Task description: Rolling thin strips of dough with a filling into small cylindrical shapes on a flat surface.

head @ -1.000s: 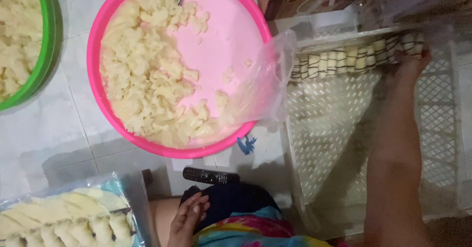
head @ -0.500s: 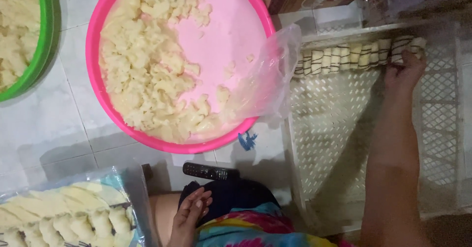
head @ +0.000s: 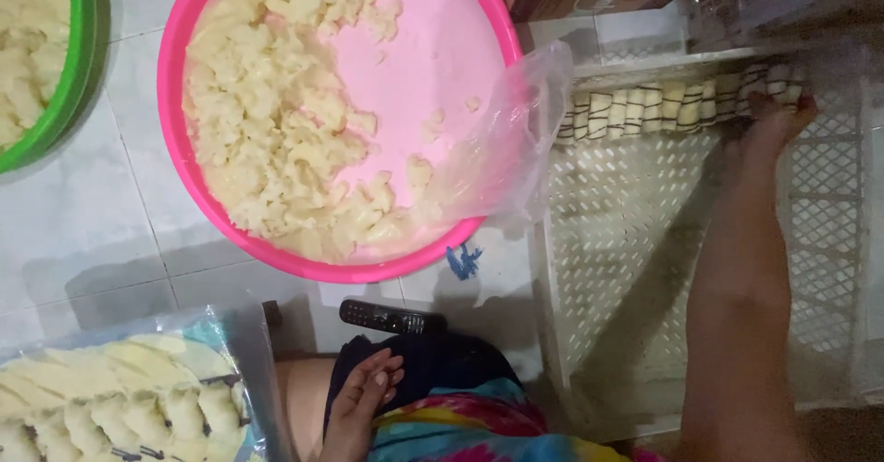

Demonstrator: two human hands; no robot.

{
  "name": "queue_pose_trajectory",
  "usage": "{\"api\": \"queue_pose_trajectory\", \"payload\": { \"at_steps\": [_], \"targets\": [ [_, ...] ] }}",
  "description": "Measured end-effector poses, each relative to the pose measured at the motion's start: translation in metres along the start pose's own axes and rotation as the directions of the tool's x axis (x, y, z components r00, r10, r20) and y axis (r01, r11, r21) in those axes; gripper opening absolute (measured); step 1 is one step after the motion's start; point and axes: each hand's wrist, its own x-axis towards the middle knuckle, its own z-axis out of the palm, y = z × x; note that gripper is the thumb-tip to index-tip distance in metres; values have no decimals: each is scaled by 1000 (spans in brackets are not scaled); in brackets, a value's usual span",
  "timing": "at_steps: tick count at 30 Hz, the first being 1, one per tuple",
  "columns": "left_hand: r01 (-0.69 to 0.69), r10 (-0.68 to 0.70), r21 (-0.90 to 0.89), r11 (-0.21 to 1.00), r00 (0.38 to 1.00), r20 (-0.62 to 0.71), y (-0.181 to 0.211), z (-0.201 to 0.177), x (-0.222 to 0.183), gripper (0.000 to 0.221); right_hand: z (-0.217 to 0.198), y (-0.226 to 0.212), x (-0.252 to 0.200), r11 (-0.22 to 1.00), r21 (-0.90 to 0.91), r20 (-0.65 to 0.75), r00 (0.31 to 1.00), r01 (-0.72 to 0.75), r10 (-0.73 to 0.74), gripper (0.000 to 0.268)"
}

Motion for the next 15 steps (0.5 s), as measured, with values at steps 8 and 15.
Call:
{"api": "queue_pose_trajectory", "payload": {
  "at_steps": [8, 15],
  "targets": [
    [108, -106, 70, 992, 994, -39, 23, 20, -14, 49, 37, -75, -45, 848, 335, 13, 902, -411, 432, 49],
    [32, -31, 27, 999, 999, -21, 11, 10, -7, 46, 28, -41, -29, 871, 348, -72, 917, -346, 393, 40]
  ]
}}
